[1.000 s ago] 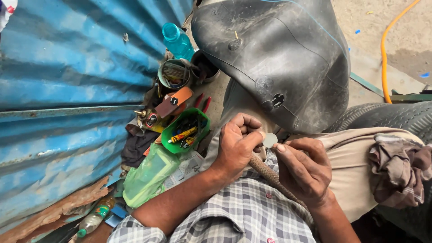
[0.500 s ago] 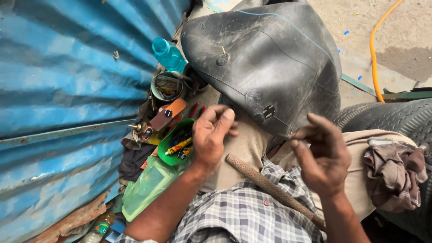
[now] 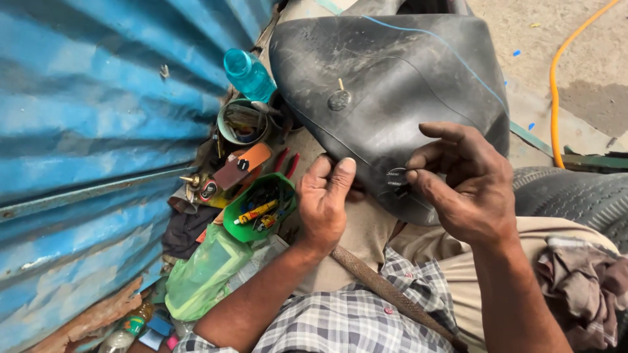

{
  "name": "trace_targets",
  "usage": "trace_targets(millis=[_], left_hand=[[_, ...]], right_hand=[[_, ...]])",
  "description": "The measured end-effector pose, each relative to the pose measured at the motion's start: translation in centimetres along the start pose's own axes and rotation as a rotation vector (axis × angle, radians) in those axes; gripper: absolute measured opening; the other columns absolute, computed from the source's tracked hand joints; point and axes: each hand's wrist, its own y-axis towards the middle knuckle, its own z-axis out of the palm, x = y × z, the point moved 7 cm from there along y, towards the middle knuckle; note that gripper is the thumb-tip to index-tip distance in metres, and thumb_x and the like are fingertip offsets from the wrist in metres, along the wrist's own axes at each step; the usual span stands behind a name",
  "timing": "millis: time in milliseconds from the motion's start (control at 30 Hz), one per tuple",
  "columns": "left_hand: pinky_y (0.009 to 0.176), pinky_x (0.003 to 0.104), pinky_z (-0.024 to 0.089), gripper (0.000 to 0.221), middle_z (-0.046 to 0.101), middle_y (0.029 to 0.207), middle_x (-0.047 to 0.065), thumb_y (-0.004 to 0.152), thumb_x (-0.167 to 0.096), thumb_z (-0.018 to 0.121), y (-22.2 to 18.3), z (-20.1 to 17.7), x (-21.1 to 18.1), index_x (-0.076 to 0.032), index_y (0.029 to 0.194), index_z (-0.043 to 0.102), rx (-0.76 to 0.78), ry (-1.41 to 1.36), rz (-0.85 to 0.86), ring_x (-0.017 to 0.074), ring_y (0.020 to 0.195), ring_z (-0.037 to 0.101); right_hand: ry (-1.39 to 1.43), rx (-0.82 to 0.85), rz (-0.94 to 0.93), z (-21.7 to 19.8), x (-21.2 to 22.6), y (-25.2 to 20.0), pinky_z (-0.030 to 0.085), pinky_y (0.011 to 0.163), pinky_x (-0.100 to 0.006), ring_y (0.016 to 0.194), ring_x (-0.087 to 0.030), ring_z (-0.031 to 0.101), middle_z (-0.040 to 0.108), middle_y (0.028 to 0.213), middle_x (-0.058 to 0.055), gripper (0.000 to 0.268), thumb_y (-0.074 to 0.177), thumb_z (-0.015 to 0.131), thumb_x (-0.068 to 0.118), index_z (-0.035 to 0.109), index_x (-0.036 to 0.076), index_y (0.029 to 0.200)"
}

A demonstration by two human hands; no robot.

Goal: The recorder is repairing a punctured bicycle inner tube by using a metal rasp to roughen the surface, applying adhesive from a tube, and then applying a patch.

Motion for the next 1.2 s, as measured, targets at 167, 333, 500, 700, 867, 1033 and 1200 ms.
trace_targets(millis=[167,333,500,700,867,1033,1200], left_hand=[[0.067,0.022,0.055,0.022,0.065,0.087,-0.001,0.107,-0.024,0.06,0.0,0.4,-0.7,-0.005,0.096,0.062,0.04,0.026,-0.008,0.0051,0.074,0.06],[0.066,0.023,0.056,0.024,0.065,0.085,0.0,0.108,-0.024,0.061,0.0,0.2,-0.3,-0.004,0.095,0.061,0.036,0.04,-0.008,0.0054,0.073,0.06],[0.065,0.024,0.057,0.025,0.067,0.084,0.001,0.107,-0.025,0.06,0.2,0.2,-0.6,-0.004,0.094,0.062,0.038,0.064,-0.002,0.0066,0.072,0.062],[0.064,0.024,0.057,0.026,0.066,0.083,0.002,0.108,-0.025,0.06,0.1,0.2,-0.5,-0.003,0.094,0.062,0.051,0.055,0.0,0.0074,0.071,0.062],[0.064,0.024,0.057,0.026,0.068,0.083,0.002,0.107,-0.025,0.061,0.2,0.2,-0.5,-0.002,0.095,0.064,0.045,0.078,-0.007,0.0076,0.071,0.064],[0.063,0.024,0.056,0.026,0.067,0.083,0.002,0.107,-0.026,0.061,0.2,0.2,-0.4,-0.002,0.097,0.064,0.038,0.065,-0.01,0.0076,0.07,0.063],[0.064,0.024,0.056,0.025,0.068,0.084,0.002,0.106,-0.026,0.061,0.1,0.2,-0.5,-0.003,0.097,0.064,0.041,0.054,-0.027,0.0075,0.07,0.063]], right_hand=[[-0.134,0.008,0.042,0.5,0.4,0.8,0.056,0.074,-0.022,0.088,-0.01,0.068,0.07,0.099,-0.009,0.052,0.088,0.072,-0.008,0.055,-0.004,0.137],[-0.101,0.02,0.078,0.8,0.1,1.0,0.056,0.079,-0.023,0.091,-0.01,0.068,0.07,0.099,-0.009,0.053,0.088,0.071,-0.009,0.055,-0.003,0.138],[-0.158,0.037,0.08,1.3,0.4,1.3,0.057,0.079,-0.023,0.092,-0.01,0.068,0.07,0.098,-0.008,0.053,0.087,0.07,-0.01,0.055,-0.002,0.137],[-0.139,0.04,0.072,1.4,0.4,1.5,0.057,0.078,-0.024,0.091,-0.01,0.068,0.071,0.098,-0.008,0.053,0.087,0.07,-0.01,0.055,-0.002,0.137],[-0.233,0.018,0.078,1.8,0.9,1.6,0.056,0.078,-0.023,0.09,-0.009,0.068,0.071,0.096,-0.008,0.054,0.086,0.07,-0.009,0.056,-0.001,0.137],[-0.272,-0.012,0.073,2.1,0.9,1.6,0.057,0.079,-0.023,0.09,-0.009,0.068,0.072,0.096,-0.007,0.054,0.086,0.071,-0.009,0.056,-0.001,0.137],[-0.34,-0.039,0.032,2.2,1.1,1.5,0.057,0.076,-0.023,0.087,-0.01,0.069,0.073,0.094,-0.005,0.054,0.086,0.071,-0.007,0.057,0.0,0.137]])
